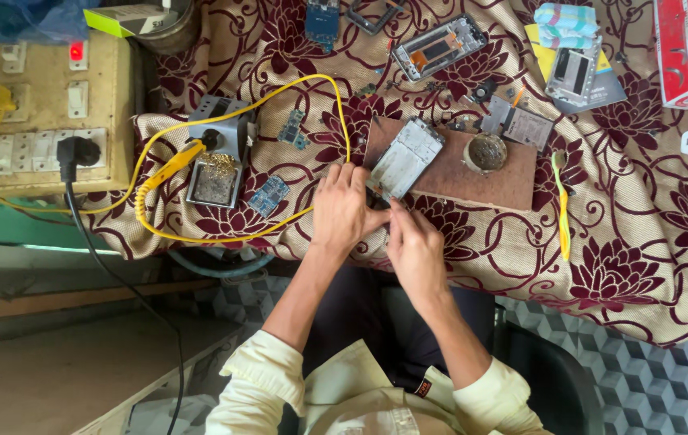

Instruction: The person cleans the back of a disassembled mobile phone using a yellow toothbrush and a green-handled screwdriver. They scrub the surface and scrape at the edges, then place the phone on a wooden board to continue cleaning with the screwdriver.

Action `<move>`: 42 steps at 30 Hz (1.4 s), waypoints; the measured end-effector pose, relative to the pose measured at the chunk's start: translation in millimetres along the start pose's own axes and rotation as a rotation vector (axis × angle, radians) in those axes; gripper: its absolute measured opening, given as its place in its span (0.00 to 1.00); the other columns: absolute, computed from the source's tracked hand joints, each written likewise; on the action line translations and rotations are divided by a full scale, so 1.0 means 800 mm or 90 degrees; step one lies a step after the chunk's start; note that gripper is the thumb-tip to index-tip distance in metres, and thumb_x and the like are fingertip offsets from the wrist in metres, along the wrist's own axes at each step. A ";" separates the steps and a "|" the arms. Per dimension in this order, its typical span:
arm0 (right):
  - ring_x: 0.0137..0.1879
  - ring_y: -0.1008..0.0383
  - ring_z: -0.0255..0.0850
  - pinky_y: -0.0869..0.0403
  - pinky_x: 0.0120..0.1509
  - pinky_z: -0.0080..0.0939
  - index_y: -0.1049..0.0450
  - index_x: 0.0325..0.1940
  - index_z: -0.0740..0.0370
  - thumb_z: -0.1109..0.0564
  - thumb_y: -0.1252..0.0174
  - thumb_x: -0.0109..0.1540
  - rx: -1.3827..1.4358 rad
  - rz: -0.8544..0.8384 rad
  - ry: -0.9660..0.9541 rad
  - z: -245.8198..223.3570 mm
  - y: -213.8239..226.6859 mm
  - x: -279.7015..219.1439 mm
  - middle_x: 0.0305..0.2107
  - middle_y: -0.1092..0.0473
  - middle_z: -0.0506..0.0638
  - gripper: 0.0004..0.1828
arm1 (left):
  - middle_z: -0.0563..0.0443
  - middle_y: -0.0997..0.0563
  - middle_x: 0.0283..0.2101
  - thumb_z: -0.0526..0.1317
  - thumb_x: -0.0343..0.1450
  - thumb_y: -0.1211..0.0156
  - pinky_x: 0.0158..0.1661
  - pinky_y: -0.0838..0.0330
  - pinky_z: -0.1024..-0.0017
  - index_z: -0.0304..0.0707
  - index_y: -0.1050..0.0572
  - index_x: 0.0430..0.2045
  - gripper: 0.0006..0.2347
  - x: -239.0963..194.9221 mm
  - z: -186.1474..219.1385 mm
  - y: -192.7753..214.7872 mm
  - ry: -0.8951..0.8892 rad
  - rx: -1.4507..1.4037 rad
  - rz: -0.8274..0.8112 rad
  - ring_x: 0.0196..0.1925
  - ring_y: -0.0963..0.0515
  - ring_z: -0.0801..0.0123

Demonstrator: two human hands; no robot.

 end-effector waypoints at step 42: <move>0.42 0.17 0.38 0.22 0.45 0.36 0.21 0.53 0.67 0.62 0.41 0.65 0.213 -0.081 -0.137 0.013 0.096 -0.005 0.40 0.20 0.59 0.13 | 0.40 0.24 0.47 0.62 0.78 0.65 0.57 0.24 0.50 0.25 0.35 0.68 0.35 0.022 0.023 -0.043 0.384 -1.507 -0.134 0.48 0.21 0.55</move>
Point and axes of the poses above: each hand's wrist, its own x-axis towards the middle knuckle, its own y-axis out of the back of the hand, z = x × y, the point moved 1 cm from there along x, towards the middle knuckle
